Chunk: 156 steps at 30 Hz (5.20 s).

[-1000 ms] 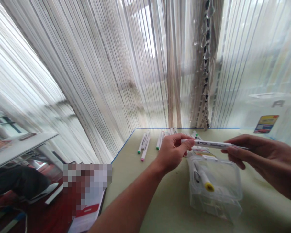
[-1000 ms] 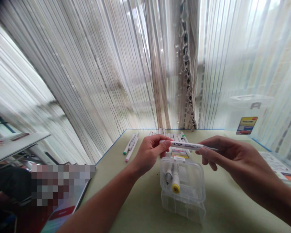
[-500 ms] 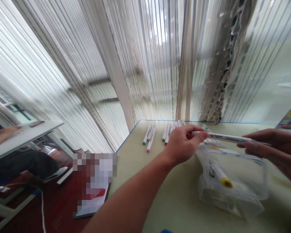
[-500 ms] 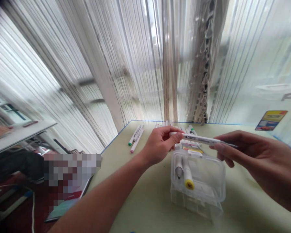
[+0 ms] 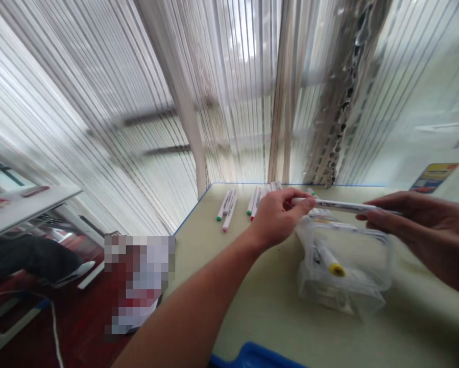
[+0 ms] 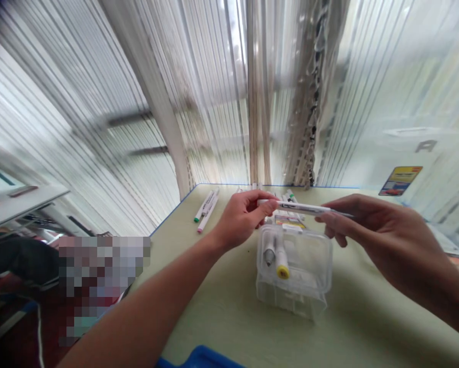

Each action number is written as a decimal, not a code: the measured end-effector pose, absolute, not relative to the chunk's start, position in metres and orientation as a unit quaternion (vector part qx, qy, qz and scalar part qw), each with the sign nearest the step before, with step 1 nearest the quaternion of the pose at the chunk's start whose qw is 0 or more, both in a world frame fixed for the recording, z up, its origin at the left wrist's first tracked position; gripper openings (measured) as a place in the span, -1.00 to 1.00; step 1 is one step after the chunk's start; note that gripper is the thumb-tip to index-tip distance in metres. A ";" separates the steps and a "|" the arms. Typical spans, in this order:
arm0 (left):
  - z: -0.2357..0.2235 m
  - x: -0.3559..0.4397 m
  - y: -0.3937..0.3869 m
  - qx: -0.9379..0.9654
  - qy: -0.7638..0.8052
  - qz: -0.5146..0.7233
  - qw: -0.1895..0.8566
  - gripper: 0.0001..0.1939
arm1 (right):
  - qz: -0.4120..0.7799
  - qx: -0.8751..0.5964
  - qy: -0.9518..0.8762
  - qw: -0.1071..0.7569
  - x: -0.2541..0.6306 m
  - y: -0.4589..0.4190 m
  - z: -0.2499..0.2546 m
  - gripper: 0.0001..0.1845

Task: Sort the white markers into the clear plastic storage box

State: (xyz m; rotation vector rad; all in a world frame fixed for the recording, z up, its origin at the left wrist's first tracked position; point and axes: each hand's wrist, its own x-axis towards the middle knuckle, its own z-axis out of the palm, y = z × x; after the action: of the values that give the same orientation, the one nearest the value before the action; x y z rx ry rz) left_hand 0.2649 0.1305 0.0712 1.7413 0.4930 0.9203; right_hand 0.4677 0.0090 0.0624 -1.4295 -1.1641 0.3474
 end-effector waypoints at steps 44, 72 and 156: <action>0.094 0.252 0.122 0.643 0.174 0.411 0.622 -0.76 | 0.299 -0.473 -0.522 0.644 0.455 0.005 0.088 -0.72; 0.097 0.257 0.114 0.694 0.217 0.402 0.556 -0.73 | 0.275 -0.512 -0.515 0.630 0.452 0.003 0.090 -0.68; 0.100 0.247 0.121 0.682 0.171 0.363 0.611 -0.74 | 0.331 -0.506 -0.473 0.641 0.460 0.008 0.078 -0.68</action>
State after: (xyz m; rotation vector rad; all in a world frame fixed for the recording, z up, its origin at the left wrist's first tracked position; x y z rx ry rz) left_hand 0.2470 0.1206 0.1005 1.5741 0.3947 0.8381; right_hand 0.4603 0.0085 0.0783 -1.1538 -1.0778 0.7558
